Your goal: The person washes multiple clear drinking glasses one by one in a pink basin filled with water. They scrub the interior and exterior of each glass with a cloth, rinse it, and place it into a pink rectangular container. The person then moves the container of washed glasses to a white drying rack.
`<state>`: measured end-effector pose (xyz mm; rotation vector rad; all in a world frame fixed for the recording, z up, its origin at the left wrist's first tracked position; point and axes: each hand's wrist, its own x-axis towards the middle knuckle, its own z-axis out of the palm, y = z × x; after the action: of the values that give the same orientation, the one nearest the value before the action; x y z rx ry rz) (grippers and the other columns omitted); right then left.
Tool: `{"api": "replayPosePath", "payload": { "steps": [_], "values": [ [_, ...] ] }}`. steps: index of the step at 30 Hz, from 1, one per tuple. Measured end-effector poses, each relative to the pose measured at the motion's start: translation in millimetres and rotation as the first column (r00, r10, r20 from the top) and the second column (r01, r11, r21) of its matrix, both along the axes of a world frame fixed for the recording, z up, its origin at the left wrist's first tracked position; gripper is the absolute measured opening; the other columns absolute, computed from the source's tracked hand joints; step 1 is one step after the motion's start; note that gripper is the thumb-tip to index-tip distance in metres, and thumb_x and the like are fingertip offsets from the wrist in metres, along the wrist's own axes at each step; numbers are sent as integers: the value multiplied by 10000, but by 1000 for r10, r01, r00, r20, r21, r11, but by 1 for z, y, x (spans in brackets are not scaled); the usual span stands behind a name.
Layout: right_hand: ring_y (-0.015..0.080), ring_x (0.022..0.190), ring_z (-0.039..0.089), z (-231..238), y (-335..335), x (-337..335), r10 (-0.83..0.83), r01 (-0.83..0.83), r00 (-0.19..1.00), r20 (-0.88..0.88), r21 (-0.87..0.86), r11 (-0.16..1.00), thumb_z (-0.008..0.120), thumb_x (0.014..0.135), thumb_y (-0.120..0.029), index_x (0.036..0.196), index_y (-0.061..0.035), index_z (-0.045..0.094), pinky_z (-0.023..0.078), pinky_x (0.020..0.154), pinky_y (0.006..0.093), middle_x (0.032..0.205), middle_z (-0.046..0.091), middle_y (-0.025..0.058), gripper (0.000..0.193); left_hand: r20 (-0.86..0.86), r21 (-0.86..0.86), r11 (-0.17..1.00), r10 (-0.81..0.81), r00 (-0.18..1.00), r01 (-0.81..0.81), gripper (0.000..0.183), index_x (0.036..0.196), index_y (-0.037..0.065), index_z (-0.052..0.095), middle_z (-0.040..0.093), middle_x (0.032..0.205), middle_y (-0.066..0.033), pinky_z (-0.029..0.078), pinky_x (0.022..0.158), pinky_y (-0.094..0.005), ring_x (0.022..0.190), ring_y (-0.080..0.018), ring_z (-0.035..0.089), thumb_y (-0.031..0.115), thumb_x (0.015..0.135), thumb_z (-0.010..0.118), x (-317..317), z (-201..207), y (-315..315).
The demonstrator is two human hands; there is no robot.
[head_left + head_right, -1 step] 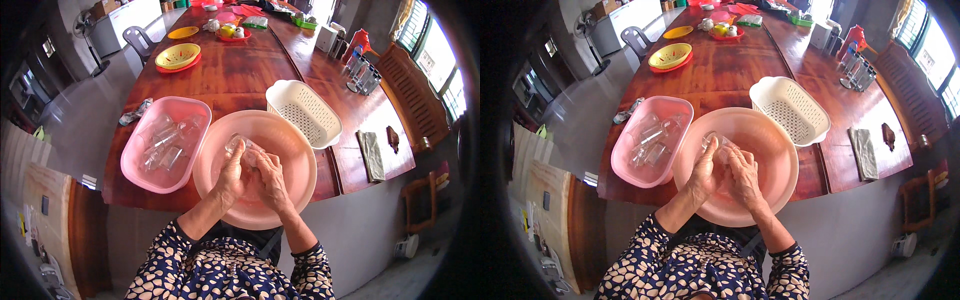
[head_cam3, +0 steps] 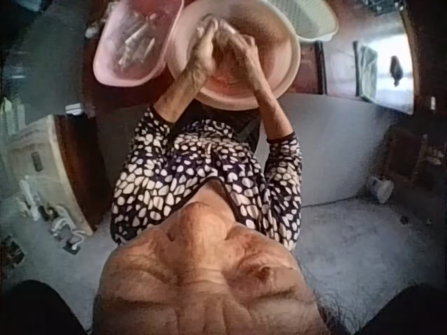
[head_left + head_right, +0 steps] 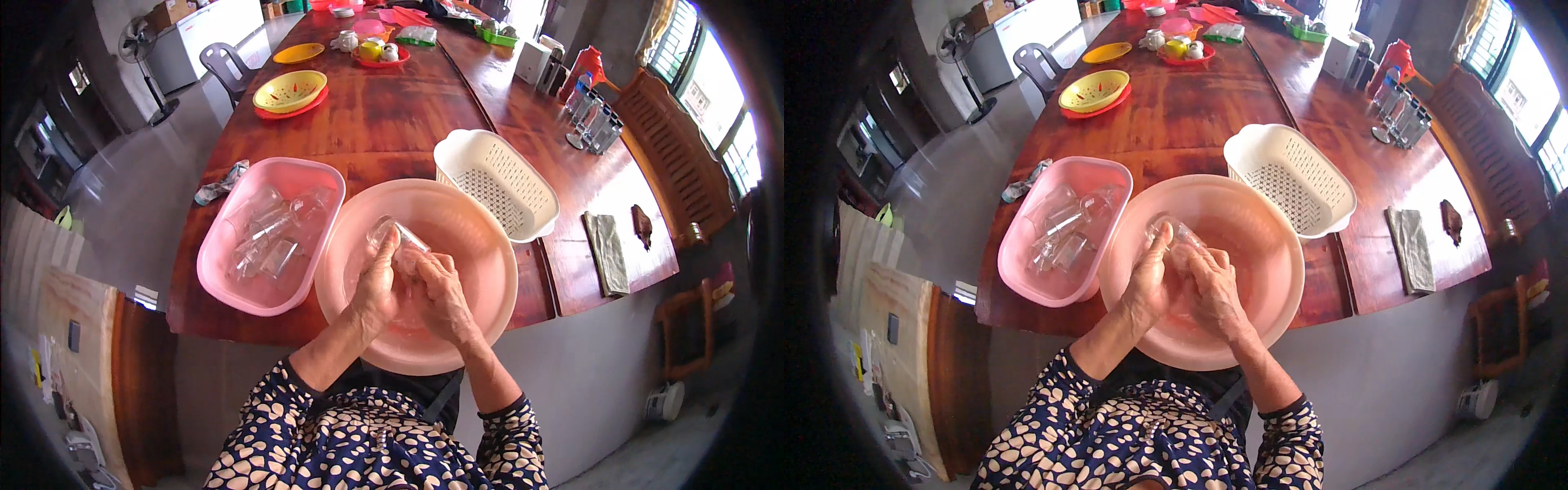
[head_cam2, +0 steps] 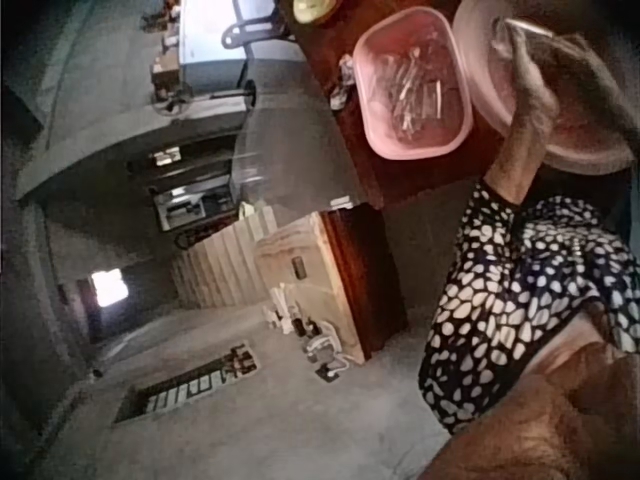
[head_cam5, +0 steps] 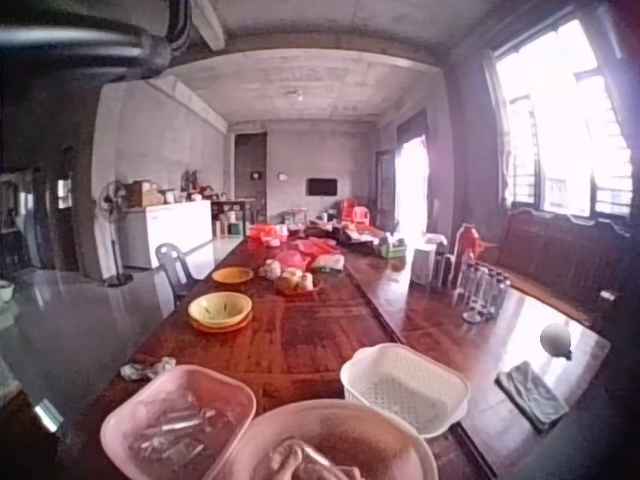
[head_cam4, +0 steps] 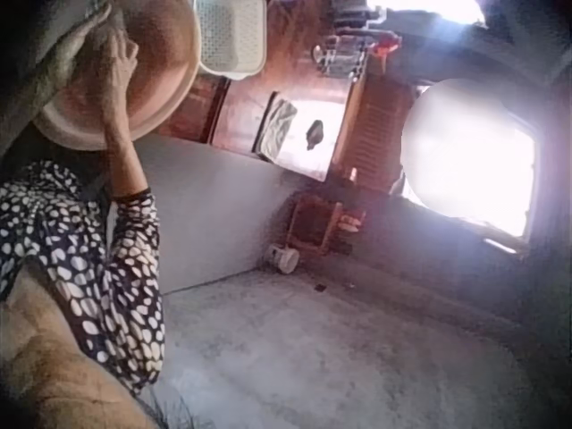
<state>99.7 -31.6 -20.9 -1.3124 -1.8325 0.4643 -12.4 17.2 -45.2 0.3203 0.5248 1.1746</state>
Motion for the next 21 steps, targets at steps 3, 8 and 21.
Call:
{"api": "replayPosePath", "payload": {
  "steps": [3,8,21],
  "values": [
    [248,957,540,1,-2,15,134,-163,982,-136,-230,959,571,743,38,1070,-31,604,439,785,305,1014,618,103,336,-134,24,996,87,987,-84,221,1021,124,523,565,833,-2,480,572,-235,786,-143,592,322,930,566,-1,-1,1],
    [285,848,617,-10,13,44,162,-143,985,51,-269,952,590,753,-16,865,-19,631,485,670,378,865,640,150,119,-244,17,1000,4,970,1,234,1077,182,509,573,871,10,428,589,-262,792,-140,591,301,902,608,-11,-6,8],
    [367,870,565,5,14,31,61,-54,998,26,-214,975,572,830,-126,961,-30,594,473,773,433,846,573,191,164,-328,-226,970,14,944,-93,406,1220,242,426,486,1138,-17,469,811,-473,1044,-211,497,284,879,642,-16,6,3]
  ]
}}
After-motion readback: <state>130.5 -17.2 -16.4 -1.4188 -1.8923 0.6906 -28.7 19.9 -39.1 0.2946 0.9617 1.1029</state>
